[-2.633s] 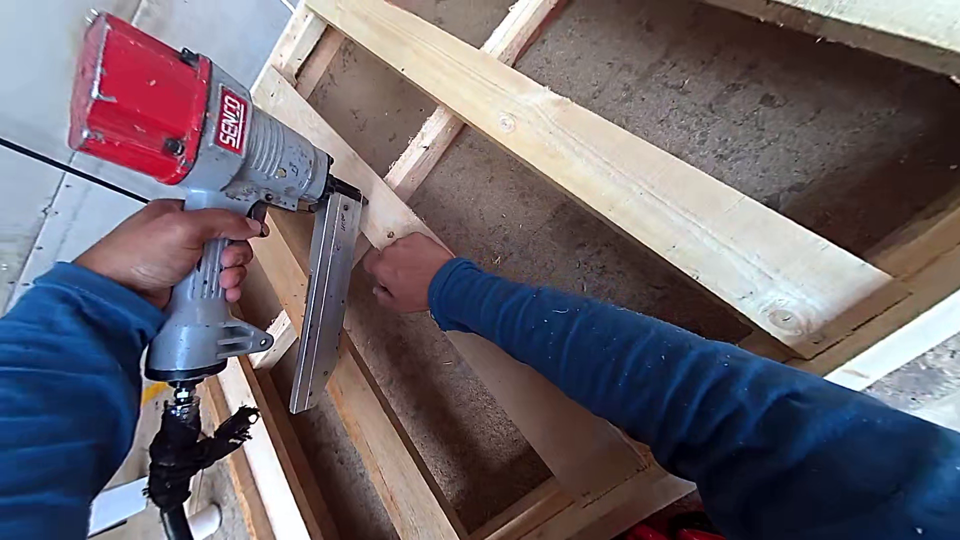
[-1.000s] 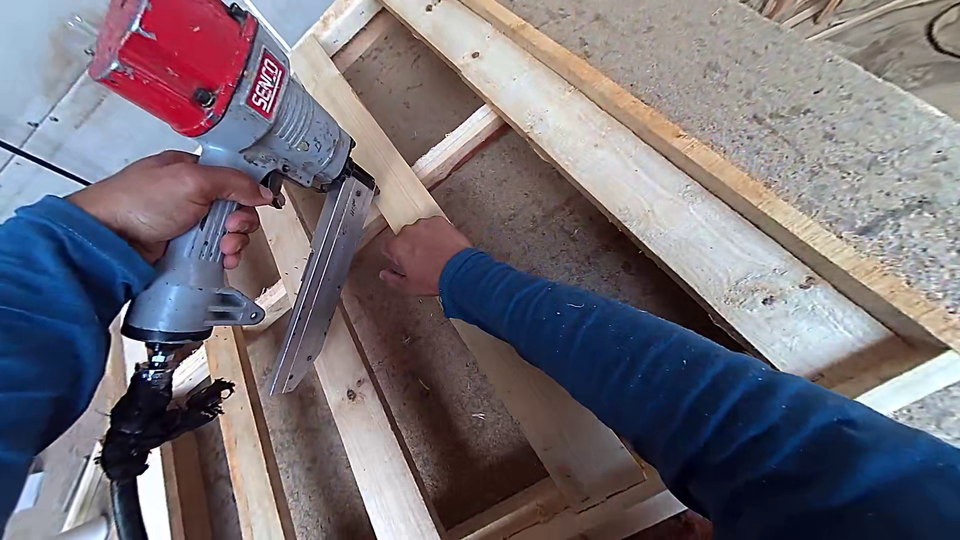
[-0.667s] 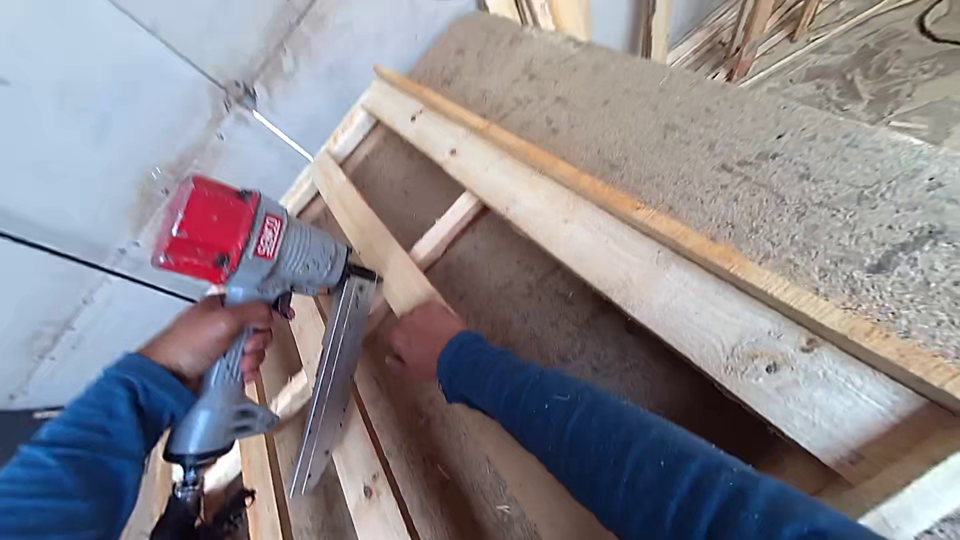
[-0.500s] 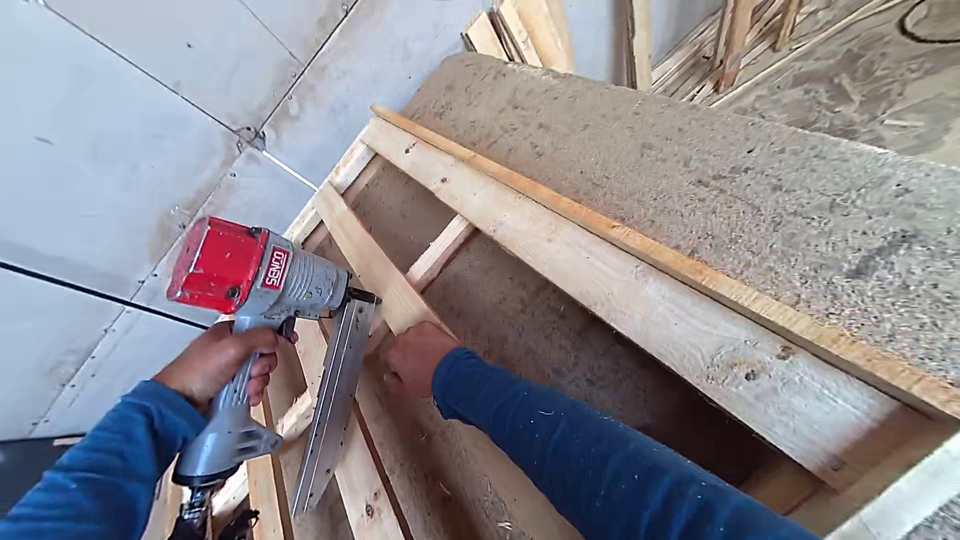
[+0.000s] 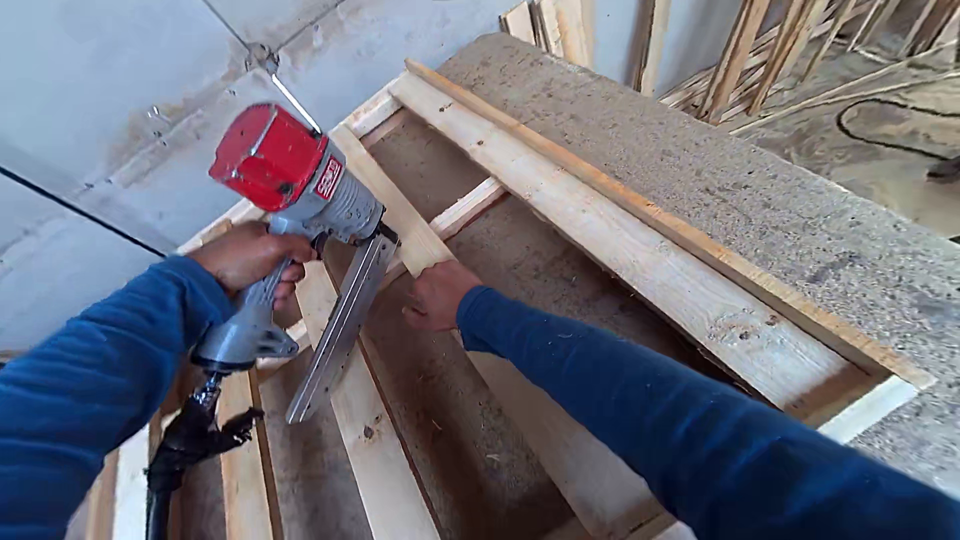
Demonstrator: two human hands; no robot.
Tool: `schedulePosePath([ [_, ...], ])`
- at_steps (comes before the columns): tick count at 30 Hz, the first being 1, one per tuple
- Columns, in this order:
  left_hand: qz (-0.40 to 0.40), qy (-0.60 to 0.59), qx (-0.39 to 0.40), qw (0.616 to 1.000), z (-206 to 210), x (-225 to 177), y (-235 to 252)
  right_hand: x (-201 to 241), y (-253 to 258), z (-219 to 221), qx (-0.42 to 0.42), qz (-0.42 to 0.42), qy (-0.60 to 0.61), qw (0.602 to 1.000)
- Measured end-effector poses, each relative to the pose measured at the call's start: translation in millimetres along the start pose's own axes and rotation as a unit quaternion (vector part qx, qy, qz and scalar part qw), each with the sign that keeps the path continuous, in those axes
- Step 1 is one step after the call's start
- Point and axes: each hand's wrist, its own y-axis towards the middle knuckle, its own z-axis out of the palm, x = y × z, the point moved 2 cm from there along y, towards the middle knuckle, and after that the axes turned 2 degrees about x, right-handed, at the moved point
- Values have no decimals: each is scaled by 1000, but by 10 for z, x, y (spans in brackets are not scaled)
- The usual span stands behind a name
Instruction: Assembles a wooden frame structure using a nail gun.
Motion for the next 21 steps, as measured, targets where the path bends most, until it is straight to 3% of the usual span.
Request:
schedulePosePath([
  [5, 4, -11, 28, 1000, -120, 138, 90, 24, 20, 19, 9, 3, -16, 1000],
  [10, -47, -51, 195, 978, -397, 232, 444, -36, 81, 61, -11, -12, 5, 1000],
  [13, -65, -44, 219, 972, -386, 160, 445, -41, 67, 17, 2, -12, -4, 1000],
  [15, -55, -24, 195, 979, -351, 167, 410, -32, 52, 22, 1, -16, -8, 1000],
  [19, -2, 18, 36, 999, -161, 73, 204, -24, 41, 2, -8, -17, -15, 1000],
  [21, -12, 25, -4, 1000, -79, -23, 106, -14, 30, -17, -5, -17, -16, 1000],
])
